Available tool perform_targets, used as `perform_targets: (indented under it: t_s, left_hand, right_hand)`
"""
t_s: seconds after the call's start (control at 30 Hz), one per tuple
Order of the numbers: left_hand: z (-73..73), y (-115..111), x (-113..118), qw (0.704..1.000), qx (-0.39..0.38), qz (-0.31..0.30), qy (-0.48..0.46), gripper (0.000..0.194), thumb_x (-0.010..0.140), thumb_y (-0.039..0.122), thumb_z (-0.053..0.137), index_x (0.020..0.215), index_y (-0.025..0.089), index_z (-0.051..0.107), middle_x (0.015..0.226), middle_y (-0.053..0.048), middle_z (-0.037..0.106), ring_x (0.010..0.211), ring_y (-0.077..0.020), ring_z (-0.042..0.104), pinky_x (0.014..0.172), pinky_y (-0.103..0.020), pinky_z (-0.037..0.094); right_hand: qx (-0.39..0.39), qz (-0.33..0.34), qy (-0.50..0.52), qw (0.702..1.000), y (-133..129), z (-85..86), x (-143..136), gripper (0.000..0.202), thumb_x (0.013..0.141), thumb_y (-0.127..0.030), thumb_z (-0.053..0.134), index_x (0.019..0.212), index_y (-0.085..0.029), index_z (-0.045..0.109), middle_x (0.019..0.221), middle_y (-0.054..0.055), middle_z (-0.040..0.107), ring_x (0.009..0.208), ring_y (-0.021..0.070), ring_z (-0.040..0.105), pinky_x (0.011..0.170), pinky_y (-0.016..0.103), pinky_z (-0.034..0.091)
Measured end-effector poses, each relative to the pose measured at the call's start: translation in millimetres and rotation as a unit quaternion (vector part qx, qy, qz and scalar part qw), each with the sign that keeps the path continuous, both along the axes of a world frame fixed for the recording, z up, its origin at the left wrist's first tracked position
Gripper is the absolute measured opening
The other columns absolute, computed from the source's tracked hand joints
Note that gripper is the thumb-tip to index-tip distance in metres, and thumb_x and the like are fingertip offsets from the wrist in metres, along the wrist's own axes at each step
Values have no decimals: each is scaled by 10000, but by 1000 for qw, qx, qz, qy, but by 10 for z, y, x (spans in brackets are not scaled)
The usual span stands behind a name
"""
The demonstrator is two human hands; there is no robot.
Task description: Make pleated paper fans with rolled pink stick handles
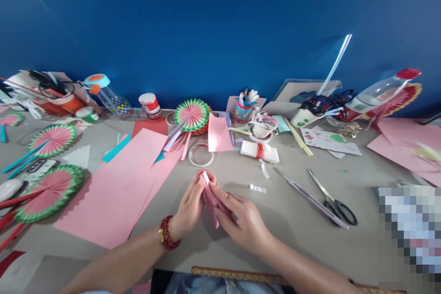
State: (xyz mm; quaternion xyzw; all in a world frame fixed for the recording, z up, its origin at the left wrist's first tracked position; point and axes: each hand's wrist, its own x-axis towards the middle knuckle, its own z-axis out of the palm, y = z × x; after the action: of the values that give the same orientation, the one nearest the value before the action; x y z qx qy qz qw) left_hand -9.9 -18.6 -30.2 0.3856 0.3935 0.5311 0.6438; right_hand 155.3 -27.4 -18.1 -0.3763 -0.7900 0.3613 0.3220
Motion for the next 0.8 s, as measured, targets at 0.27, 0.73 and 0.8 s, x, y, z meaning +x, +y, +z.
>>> perform_targets:
  t_s: [0.27,0.73,0.8]
  left_hand:
    - [59,27,-21,991,5,-53,-120,114,923,275,564,987,181,572,849,-12,515,749,-134,506,709,-263,440]
    - [204,66,-6,976,-7,-92,-196,85,812,267,542,825,189,510,821,-27,470,788,-180,466,753,-316,417]
    - [196,61,-1,976,-4,-99,-194,93,815,275,547,836,192,511,821,-25,465,787,-180,463,746,-313,417]
  right_hand:
    - [-68,18,59,996,-50,41,26,477,963,-230,488,1435,-258,426,821,5,640,674,142,593,655,257,479]
    - [-104,6,114,988,-99,113,-18,423,867,-250,675,1216,-241,436,874,-17,652,655,117,617,622,242,495]
    - [-109,6,118,987,-105,108,-16,389,865,-265,681,1173,-238,445,859,-19,655,650,119,618,616,243,492]
